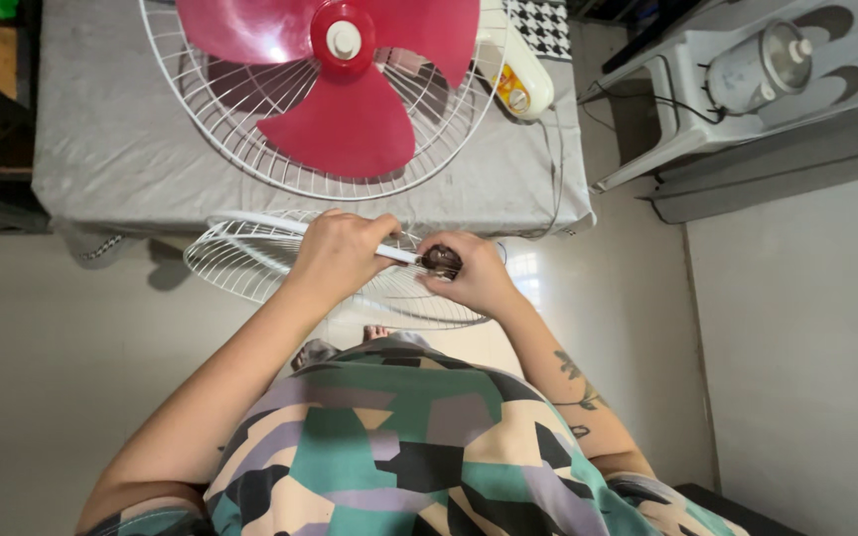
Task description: The person reassembles an electric fan by attaching the front grille to the fan body and securing it with a screwdriver. They align the grille, insert the screw, and tighten it to complete the assembly.
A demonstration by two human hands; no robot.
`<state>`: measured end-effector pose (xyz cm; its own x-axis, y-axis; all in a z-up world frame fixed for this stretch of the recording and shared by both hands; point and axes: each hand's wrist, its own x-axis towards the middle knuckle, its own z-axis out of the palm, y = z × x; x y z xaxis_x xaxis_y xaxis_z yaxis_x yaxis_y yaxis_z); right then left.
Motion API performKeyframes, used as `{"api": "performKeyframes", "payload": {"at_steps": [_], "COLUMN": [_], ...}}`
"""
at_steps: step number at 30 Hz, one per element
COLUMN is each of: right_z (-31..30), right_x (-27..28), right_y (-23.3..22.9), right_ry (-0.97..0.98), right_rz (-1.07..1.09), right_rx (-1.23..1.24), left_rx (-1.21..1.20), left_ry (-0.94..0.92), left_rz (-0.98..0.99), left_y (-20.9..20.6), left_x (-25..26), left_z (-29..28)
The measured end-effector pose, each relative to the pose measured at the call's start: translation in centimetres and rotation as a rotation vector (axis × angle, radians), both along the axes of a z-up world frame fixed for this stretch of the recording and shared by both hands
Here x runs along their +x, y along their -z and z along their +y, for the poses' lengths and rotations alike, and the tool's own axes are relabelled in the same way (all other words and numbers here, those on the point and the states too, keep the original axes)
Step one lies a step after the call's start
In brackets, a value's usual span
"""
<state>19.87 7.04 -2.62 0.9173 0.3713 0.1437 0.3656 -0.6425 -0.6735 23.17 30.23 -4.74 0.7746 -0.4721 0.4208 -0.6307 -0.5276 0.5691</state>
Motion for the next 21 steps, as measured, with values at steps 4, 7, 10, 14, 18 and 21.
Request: {"api": "performKeyframes", "payload": {"at_steps": [4,7,10,14,18,21], "right_z": [0.2,-0.4,-1.8,-5.7,-9.1,-9.9], "right_x": [-0.2,-0.1,-0.4,-1.6,-3.6,-5.1], "right_y": [1.7,3.4,5.2,6.5,6.9,7.3], "right_ry": [0.088,0.06,0.136,0.244,0.269,0.418], "right_rz": [-0.115,-0.003,0.101,0.237,0.205,0.243], "right_rx": [0.171,0.276,0.388,0.467,0.579,0.62], "left_rx": [0.052,0.089,0.085,0.033,-0.024,-0.173], "left_ry": [-0.007,-0.017,-0.072,-0.258,-0.477,-0.499], "left_rz": [0.018,0.0,-0.123,-0.139,-0.145,0.011], "left_y": [-0.6,-1.4,-2.0,-0.8,3.0,6.3], "left_x": [0.2,0.2,0.0,0.4,0.1,-0.5], "left_z": [-0.3,-0.5,0.2,2.4,6.2,7.8]}}
